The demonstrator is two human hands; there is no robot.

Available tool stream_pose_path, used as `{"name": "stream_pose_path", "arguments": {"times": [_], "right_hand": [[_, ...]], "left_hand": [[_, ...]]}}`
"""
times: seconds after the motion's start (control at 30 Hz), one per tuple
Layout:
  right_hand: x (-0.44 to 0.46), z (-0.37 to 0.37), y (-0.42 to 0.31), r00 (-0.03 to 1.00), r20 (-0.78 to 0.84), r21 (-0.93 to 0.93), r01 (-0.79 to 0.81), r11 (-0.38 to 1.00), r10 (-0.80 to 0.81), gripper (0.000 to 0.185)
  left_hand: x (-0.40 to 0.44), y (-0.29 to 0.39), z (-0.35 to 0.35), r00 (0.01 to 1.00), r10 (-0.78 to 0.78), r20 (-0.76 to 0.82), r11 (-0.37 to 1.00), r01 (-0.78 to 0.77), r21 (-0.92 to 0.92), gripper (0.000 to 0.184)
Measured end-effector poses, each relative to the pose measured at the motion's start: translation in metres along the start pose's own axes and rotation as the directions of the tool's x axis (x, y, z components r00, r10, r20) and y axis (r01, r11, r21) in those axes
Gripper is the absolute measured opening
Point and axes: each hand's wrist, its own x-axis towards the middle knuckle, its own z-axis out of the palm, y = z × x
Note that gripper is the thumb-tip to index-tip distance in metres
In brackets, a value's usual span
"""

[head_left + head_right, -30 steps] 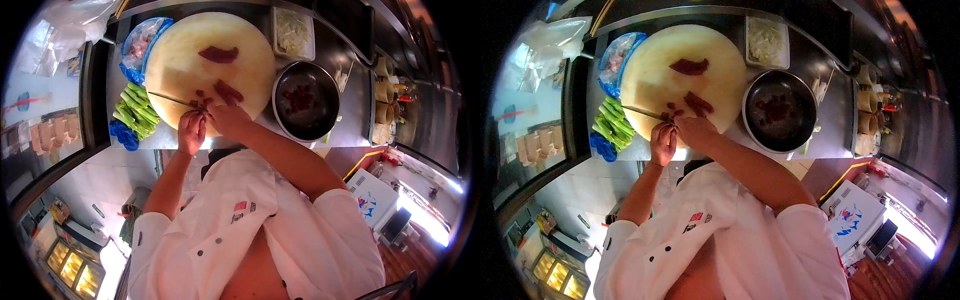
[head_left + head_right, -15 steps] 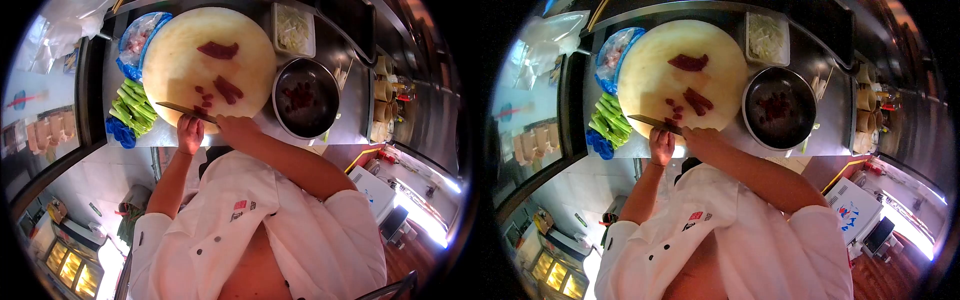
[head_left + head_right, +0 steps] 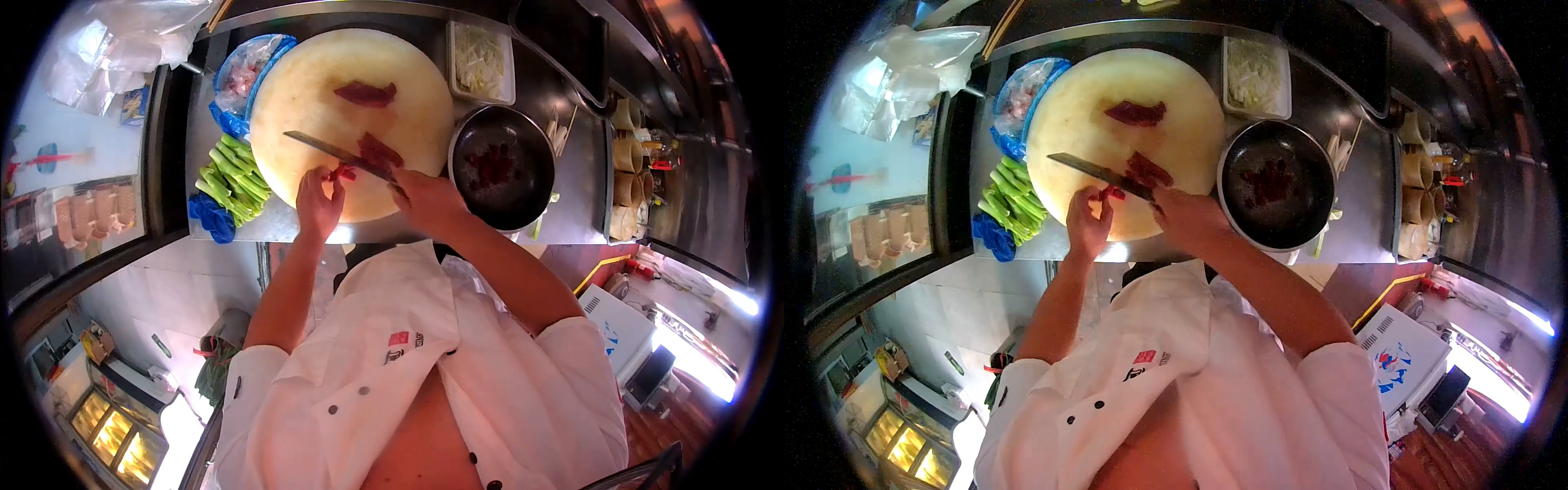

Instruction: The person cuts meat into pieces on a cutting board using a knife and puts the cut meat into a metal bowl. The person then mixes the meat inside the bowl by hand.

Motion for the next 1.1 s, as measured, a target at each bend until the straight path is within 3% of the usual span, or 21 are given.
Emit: {"name": "stream_pose_path", "arguments": {"times": [0.07, 0.17, 0.23, 0.27, 0.33, 0.43, 0.47, 0.6, 0.67, 0.7, 0.77, 0.8, 0.9, 0.97, 1.03, 1.07, 1.1], "right_hand": [[-0.014, -0.006, 0.012, 0.991, -0.131, -0.013, 0.001, 1.0, -0.002, 0.023], [-0.038, -0.011, 0.027, 0.989, -0.143, -0.095, -0.059, 0.994, 0.045, 0.022], [-0.052, -0.014, 0.028, 0.978, -0.202, -0.092, -0.06, 0.994, 0.041, 0.022], [-0.06, -0.015, 0.029, 0.966, -0.256, -0.091, -0.061, 0.994, 0.036, 0.023], [-0.074, -0.015, 0.033, 0.951, -0.305, -0.084, -0.084, 0.993, 0.055, 0.023], [-0.098, -0.012, 0.046, 0.917, -0.388, -0.067, -0.13, 0.989, 0.095, 0.024], [-0.106, -0.013, 0.052, 0.897, -0.427, -0.059, -0.155, 0.986, 0.116, 0.026], [-0.146, -0.025, 0.085, 0.862, -0.478, -0.061, -0.22, 0.973, 0.165, 0.026], [-0.164, -0.029, 0.107, 0.84, -0.492, 0.001, -0.263, 0.965, 0.23, 0.026], [-0.172, -0.03, 0.119, 0.836, -0.495, 0.004, -0.27, 0.963, 0.236, 0.026], [-0.186, -0.035, 0.143, 0.823, -0.456, 0.108, -0.327, 0.939, 0.339, 0.027], [-0.189, -0.039, 0.154, 0.819, -0.462, 0.114, -0.325, 0.939, 0.34, 0.027], [-0.202, -0.052, 0.182, 0.823, -0.36, 0.269, -0.361, 0.893, 0.441, 0.029], [-0.203, -0.069, 0.192, 0.821, -0.213, 0.474, -0.387, 0.791, 0.53, 0.033], [-0.203, -0.073, 0.203, 0.815, -0.236, 0.524, -0.353, 0.775, 0.53, 0.034], [-0.203, -0.075, 0.207, 0.809, -0.249, 0.562, -0.327, 0.76, 0.532, 0.036], [-0.203, -0.079, 0.213, 0.819, -0.246, 0.567, -0.313, 0.762, 0.519, 0.036]], "left_hand": [[0.024, -0.007, -0.001, 0.999, 0.02, 0.029, 1.0, -0.021, 0.011, 0.034], [0.054, -0.004, -0.007, 0.99, -0.016, 0.143, 0.998, 0.024, -0.059, 0.048], [0.066, 0.0, -0.008, 0.889, -0.075, 0.452, 0.987, 0.13, -0.092, 0.045], [0.065, 0.002, -0.007, 0.888, -0.069, 0.455, 0.988, 0.124, -0.092, 0.045], [0.061, 0.003, 0.002, 0.867, 0.09, 0.489, 0.986, -0.148, 0.082, 0.039], [0.054, 0.017, 0.012, 0.836, 0.103, 0.539, 0.97, -0.205, 0.133, 0.024], [0.047, 0.026, 0.01, 0.866, 0.032, 0.498, 0.983, -0.117, 0.14, 0.014], [0.029, 0.028, 0.022, 0.854, 0.153, 0.498, 0.965, -0.238, 0.111, 0.011], [0.03, 0.057, 0.023, 0.862, 0.043, 0.505, 0.999, -0.025, -0.043, 0.01], [0.033, 0.083, 0.027, 0.859, 0.049, 0.509, 0.999, -0.03, -0.046, 0.01], [0.039, 0.152, 0.04, 0.861, 0.052, 0.505, 0.945, 0.121, -0.305, 0.016], [0.041, 0.181, 0.047, 0.857, 0.125, 0.5, 0.882, 0.135, -0.452, 0.024], [0.037, 0.207, 0.092, 0.847, 0.076, 0.527, 0.854, 0.218, -0.473, 0.029], [0.038, 0.221, 0.099, 0.85, 0.01, 0.527, 0.902, 0.22, -0.372, 0.028], [0.039, 0.223, 0.104, 0.759, -0.22, 0.612, 0.736, 0.542, -0.407, 0.028], [0.035, 0.22, 0.109, 0.759, -0.252, 0.601, 0.646, 0.594, -0.48, 0.026], [0.033, 0.218, 0.11, 0.764, -0.263, 0.589, 0.652, 0.591, -0.475, 0.026]]}}
